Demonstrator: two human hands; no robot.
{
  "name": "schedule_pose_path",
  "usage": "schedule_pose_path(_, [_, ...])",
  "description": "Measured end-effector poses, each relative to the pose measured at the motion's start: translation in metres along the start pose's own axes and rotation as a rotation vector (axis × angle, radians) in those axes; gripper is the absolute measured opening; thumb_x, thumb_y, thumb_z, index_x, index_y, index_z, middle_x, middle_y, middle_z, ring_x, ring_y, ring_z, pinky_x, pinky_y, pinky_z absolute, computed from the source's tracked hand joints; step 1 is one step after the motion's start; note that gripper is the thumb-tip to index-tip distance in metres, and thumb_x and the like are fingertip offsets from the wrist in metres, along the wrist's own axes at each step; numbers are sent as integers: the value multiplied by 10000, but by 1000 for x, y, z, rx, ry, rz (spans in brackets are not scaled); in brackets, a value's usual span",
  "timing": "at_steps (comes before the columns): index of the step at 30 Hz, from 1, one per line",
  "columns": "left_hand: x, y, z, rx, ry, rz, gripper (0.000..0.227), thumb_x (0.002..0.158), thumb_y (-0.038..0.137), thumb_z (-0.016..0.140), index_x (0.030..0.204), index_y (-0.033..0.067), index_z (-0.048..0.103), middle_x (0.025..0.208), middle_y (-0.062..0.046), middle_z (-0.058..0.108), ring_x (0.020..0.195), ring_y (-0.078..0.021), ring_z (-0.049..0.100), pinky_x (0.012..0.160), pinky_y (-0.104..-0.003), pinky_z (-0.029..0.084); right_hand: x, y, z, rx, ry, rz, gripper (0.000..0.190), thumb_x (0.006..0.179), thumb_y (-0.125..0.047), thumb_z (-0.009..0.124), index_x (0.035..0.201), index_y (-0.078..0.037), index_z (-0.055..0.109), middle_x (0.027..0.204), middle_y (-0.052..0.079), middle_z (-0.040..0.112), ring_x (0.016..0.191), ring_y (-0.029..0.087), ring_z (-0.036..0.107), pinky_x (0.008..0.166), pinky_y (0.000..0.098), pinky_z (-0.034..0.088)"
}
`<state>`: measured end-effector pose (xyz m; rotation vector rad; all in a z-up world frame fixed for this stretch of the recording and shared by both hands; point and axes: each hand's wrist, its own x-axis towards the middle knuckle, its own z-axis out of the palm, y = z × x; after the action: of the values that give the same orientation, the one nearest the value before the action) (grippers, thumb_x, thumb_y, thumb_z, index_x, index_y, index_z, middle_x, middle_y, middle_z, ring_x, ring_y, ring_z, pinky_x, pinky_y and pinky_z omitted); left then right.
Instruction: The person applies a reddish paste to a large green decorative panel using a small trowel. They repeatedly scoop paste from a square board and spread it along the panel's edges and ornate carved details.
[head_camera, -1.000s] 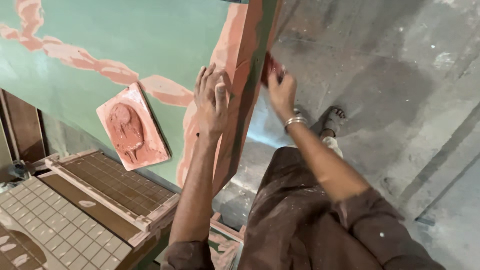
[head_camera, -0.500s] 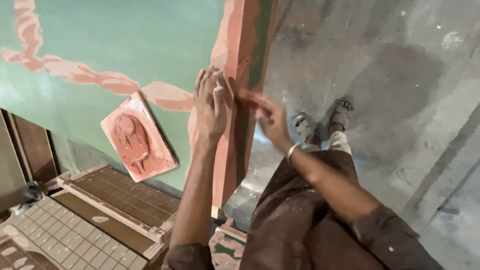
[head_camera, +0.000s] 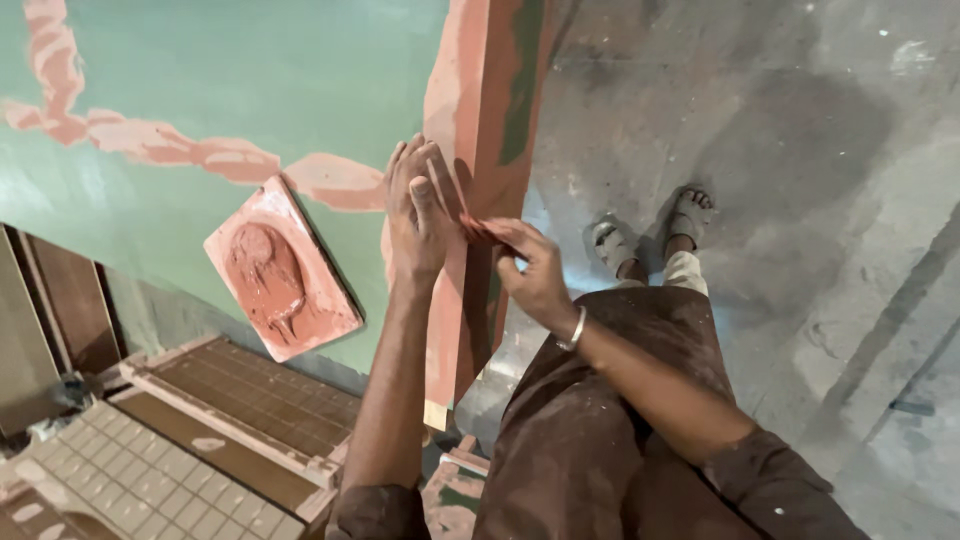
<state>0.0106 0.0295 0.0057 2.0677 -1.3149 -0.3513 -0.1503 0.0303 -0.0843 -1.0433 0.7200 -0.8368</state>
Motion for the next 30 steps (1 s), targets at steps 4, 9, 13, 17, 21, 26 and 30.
schedule_pose_path(4, [2,11,0,41,-89,107,677,1148,534,204,1380,17,573,1503,-232,536,1498,-432,394,1283,-521,272,30,18,-20,-67,116,227,265,986,15,523,1230,33,628,1098,81,696,1000,154,667,902,280,543])
schedule_pose_path(9, [-13,14,-11,115,-136,96,698,1127,541,195,1396,27,582,1524,-229,512,1501,-441,371,1262,-527,269,23,10,18,-98,112,184,198,973,-41,608,1157,29,621,1083,73,653,1000,152,631,872,275,509])
schedule_pose_path(13, [-9,7,-7,62,-87,123,663,1144,540,211,1390,40,571,1528,-199,521,1507,-421,405,1297,-525,285,-16,0,19,75,23,-27,237,960,-42,539,1174,22,621,1135,91,627,1073,148,629,876,271,540])
schedule_pose_path(17, [-18,6,-11,109,-128,86,670,1145,534,209,1412,34,565,1540,-212,504,1499,-449,376,1256,-530,293,21,34,-23,-143,164,356,237,1000,-114,538,1101,39,687,875,80,696,763,133,621,684,292,501])
schedule_pose_path(21, [-22,7,-8,126,-114,83,662,1132,549,229,1381,58,597,1504,-176,556,1491,-423,421,1263,-517,312,67,75,-31,-20,240,388,224,901,-67,571,1038,37,715,874,42,744,762,106,679,710,285,545])
schedule_pose_path(26, [-32,4,-18,130,-107,106,681,1132,561,208,1395,60,587,1514,-188,545,1493,-431,410,1255,-512,313,0,63,11,-92,206,176,225,916,-23,591,1074,81,713,889,113,716,801,154,634,735,333,532])
schedule_pose_path(30, [-25,8,-12,104,-121,84,688,1129,556,195,1382,59,598,1500,-182,561,1491,-424,420,1251,-523,303,-26,45,7,-71,81,-85,340,921,-9,577,1229,68,698,1196,130,707,1142,197,651,963,331,542])
